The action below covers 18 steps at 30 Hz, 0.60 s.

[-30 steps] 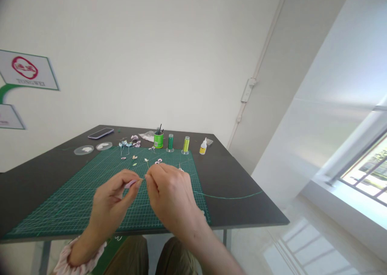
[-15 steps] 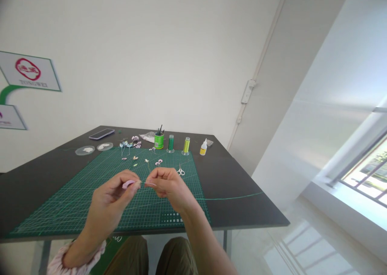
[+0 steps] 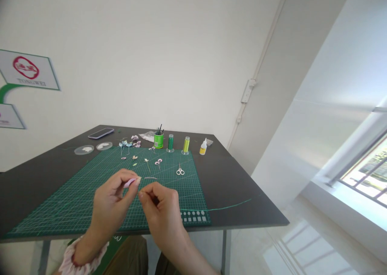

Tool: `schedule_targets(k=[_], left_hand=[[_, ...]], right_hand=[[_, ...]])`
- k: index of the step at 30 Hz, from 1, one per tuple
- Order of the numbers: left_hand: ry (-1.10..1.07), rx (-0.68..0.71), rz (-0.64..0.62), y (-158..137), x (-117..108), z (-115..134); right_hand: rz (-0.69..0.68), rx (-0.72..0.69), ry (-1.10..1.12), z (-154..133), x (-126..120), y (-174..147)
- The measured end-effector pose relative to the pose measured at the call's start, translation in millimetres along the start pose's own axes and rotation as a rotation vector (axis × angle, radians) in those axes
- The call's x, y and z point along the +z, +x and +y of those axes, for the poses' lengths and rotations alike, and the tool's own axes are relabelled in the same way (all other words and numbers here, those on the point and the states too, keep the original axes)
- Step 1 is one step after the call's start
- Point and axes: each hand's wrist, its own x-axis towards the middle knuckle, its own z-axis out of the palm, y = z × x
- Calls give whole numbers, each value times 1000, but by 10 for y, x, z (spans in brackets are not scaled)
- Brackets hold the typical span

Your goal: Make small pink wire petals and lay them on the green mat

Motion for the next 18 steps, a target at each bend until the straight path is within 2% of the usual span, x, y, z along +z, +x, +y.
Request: schedule_targets(k=[4,7,13,18], left_hand=[[21,54,-12,15,-7,19],[26,64,-21,38,-20,43],[-11,38,-74,46,-56,54],[-100,-19,-109,40,-78,44]], right_hand=[[64,-285,-404,-119,-61,0],[37,-356,-555,-251,-131,72],[-82,-309,-586,-397,-295,315],[-314,-90,-283,-354,-418,545]])
